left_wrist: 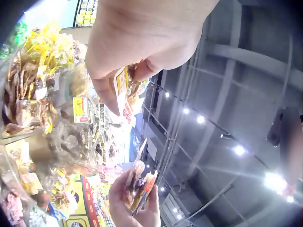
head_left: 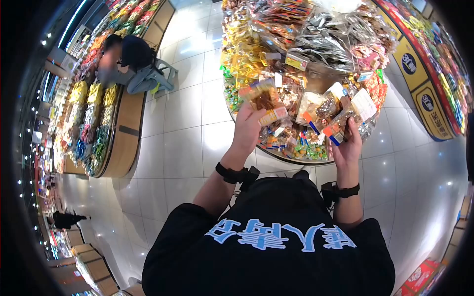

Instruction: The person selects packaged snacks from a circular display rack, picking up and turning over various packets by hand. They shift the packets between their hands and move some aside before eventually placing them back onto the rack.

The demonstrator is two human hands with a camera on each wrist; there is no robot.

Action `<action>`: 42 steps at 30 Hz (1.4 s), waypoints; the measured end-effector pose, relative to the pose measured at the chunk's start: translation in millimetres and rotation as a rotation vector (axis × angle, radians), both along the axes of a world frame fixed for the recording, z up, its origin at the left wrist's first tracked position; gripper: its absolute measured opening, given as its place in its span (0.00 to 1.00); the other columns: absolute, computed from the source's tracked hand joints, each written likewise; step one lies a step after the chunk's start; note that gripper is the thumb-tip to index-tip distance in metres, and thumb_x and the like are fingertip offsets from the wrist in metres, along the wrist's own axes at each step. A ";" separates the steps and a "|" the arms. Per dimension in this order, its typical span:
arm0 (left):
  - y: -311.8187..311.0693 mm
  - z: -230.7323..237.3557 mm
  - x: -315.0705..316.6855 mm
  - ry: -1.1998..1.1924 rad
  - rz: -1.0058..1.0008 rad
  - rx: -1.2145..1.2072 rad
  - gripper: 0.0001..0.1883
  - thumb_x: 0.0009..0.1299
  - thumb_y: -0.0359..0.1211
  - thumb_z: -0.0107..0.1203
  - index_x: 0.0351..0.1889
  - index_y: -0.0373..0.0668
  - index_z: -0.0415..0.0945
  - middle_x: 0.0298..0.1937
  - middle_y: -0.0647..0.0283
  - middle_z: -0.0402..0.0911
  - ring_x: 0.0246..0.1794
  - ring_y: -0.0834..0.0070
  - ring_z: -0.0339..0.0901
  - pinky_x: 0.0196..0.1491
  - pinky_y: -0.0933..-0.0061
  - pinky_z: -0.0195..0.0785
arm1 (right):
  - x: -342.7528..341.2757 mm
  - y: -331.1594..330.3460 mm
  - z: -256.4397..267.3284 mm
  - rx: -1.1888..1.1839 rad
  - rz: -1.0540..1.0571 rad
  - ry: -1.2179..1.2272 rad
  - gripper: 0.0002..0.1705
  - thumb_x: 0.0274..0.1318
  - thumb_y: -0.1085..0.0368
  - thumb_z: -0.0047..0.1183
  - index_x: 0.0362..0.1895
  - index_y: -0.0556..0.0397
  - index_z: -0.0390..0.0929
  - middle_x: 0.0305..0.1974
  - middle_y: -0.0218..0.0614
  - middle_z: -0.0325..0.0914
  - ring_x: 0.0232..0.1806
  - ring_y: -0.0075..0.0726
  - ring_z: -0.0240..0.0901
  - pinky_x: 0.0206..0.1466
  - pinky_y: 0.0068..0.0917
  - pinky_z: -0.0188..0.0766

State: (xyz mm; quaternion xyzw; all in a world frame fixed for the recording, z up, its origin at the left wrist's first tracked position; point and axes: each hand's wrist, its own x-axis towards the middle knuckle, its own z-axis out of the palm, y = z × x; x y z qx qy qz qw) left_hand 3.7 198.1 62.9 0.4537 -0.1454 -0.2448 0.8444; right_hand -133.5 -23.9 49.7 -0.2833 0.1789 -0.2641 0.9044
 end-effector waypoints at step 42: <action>-54.9 -44.9 -147.3 -0.632 -0.141 0.068 0.27 0.71 0.31 0.55 0.67 0.40 0.61 0.66 0.52 0.67 0.67 0.62 0.66 0.68 0.63 0.58 | -153.4 47.4 -9.4 0.039 0.229 0.105 0.28 0.59 0.63 0.53 0.63 0.55 0.64 0.53 0.38 0.76 0.53 0.37 0.76 0.59 0.39 0.74</action>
